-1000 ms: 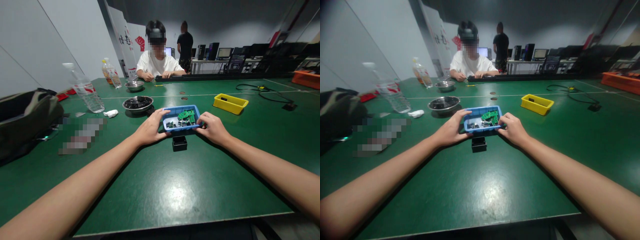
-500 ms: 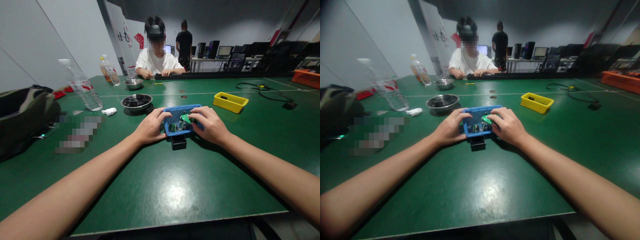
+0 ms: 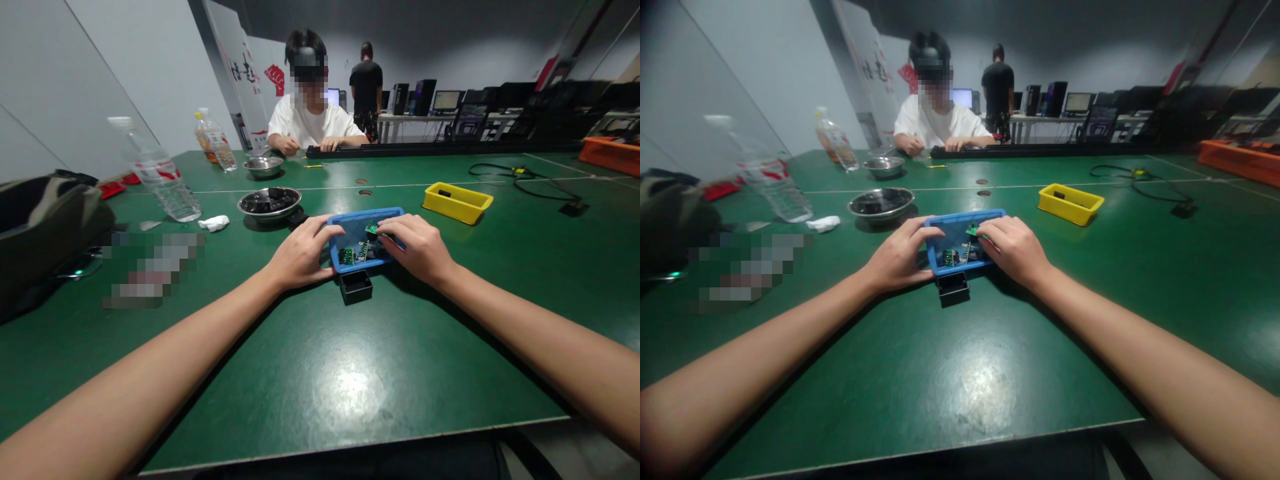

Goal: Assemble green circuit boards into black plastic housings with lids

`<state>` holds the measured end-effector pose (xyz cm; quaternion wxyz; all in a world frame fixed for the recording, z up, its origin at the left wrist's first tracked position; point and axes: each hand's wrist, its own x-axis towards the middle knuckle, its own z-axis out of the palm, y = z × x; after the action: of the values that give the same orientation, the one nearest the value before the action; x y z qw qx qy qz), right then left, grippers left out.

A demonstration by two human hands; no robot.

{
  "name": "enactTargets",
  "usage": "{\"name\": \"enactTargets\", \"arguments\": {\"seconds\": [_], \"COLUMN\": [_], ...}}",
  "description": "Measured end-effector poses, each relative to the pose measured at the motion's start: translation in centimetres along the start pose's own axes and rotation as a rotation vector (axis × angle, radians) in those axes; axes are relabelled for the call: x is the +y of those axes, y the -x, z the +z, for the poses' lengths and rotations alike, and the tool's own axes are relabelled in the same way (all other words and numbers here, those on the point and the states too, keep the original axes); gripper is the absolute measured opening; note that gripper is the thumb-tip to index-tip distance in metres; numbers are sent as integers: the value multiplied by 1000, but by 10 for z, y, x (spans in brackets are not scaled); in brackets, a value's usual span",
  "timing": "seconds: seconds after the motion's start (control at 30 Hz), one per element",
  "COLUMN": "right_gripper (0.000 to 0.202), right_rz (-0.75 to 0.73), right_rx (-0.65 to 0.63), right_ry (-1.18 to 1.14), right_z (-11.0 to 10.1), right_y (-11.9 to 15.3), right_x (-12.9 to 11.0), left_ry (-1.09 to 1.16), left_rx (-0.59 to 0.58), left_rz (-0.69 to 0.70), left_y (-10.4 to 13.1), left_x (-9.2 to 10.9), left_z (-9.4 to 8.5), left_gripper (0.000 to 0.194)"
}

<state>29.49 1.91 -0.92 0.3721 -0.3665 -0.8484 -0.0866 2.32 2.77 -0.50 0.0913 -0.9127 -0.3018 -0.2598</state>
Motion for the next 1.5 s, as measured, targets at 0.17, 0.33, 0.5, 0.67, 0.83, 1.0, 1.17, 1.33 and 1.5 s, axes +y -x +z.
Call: {"name": "enactTargets", "arguments": {"seconds": [0.17,0.33,0.5,0.67,0.83,1.0,1.17,1.33,1.5], "right_gripper": [14,12,21,26,27,38,29,12,11], "right_rz": [74,259,442,512,511,482,306,294,336], "right_rx": [89,212,210,-166,-445,-334,-200,-139,-41], "right_ry": [-135,-314,-715,-1010,-1049,-908,-439,-219,-104], "right_z": [-5,-8,-5,-6,-6,-3,1,16,38], "right_y": [0,0,-1,-1,3,7,7,2,-12], "right_x": [-5,-10,-6,2,7,11,21,29,45], "left_ry": [2,24,19,87,135,186,275,318,311], "left_rx": [20,6,10,10,18,15,-33,-81,-120], "left_rz": [17,-29,-126,-237,-294,-337,-362,-386,-405], "left_y": [0,1,1,1,2,3,4,3,3], "left_x": [-1,-1,-4,-10,-14,-16,-16,-16,-19], "left_z": [1,-1,1,2,3,4,5,9,13], "left_gripper": [56,56,55,56,57,57,62,71,71]}}
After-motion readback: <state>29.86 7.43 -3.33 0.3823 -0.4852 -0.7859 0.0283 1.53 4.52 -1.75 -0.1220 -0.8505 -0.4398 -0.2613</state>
